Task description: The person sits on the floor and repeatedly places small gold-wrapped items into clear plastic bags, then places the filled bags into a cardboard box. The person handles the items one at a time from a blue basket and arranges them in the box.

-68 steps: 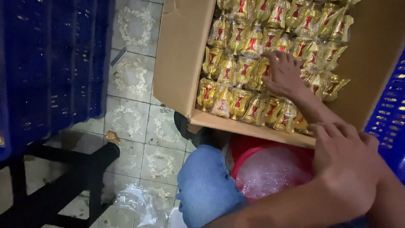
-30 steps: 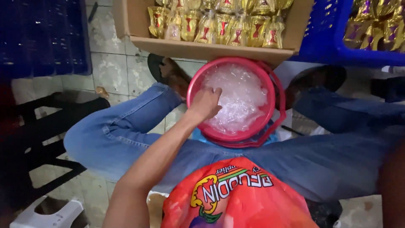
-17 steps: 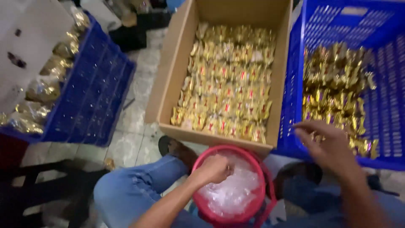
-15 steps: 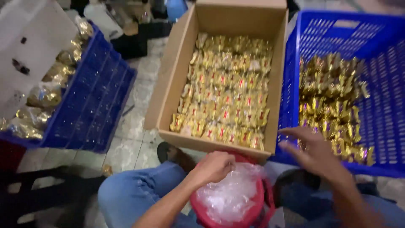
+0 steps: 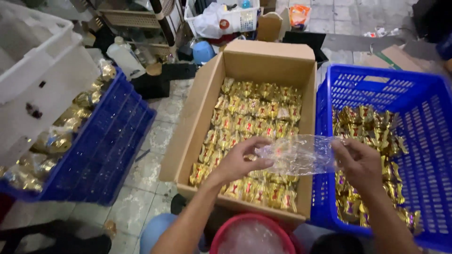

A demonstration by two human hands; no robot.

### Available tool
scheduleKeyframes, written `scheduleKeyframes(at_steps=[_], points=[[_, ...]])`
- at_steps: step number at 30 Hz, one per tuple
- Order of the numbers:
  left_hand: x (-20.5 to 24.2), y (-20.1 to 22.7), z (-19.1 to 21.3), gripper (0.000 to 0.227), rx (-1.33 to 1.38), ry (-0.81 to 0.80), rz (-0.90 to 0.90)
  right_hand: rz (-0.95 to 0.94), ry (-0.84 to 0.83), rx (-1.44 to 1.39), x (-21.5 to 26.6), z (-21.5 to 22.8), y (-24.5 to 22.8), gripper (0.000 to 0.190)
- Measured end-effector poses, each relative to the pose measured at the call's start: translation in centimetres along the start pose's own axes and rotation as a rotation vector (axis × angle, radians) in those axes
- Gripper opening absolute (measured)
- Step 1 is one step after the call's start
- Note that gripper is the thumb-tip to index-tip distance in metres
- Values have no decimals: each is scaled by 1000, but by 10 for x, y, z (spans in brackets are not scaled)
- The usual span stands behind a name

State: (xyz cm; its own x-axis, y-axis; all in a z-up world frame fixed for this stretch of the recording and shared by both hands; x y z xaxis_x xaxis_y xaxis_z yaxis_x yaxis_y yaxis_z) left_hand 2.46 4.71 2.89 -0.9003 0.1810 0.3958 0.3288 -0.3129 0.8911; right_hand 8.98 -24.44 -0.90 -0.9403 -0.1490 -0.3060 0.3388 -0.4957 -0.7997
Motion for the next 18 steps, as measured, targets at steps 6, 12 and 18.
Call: scheduleKeyframes(at_steps=[6,12,18], points=[[-57,-24,-2,37,213,237,-173,49,3,264,-31,-15,47,36],[-74,-30,20,17,392,538,50,-15,102,91,-49,-32,31,40],[-94,-42,23,27,438,753,-43,0,302,-51,-49,-25,16,55]])
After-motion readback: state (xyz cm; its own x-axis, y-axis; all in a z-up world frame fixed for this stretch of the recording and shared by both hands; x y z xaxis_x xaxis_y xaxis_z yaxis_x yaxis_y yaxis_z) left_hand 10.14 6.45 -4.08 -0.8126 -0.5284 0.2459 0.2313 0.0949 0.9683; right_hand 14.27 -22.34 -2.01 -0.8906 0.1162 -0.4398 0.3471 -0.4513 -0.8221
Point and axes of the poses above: each hand's wrist, its own x-axis away from the middle knuckle, its own z-axis out of the back of the hand, y = z × x, the point moved 6 cm from there along -x, towards the middle knuckle, and after that the axes turned 12 degrees about z, right-handed, at the moved point
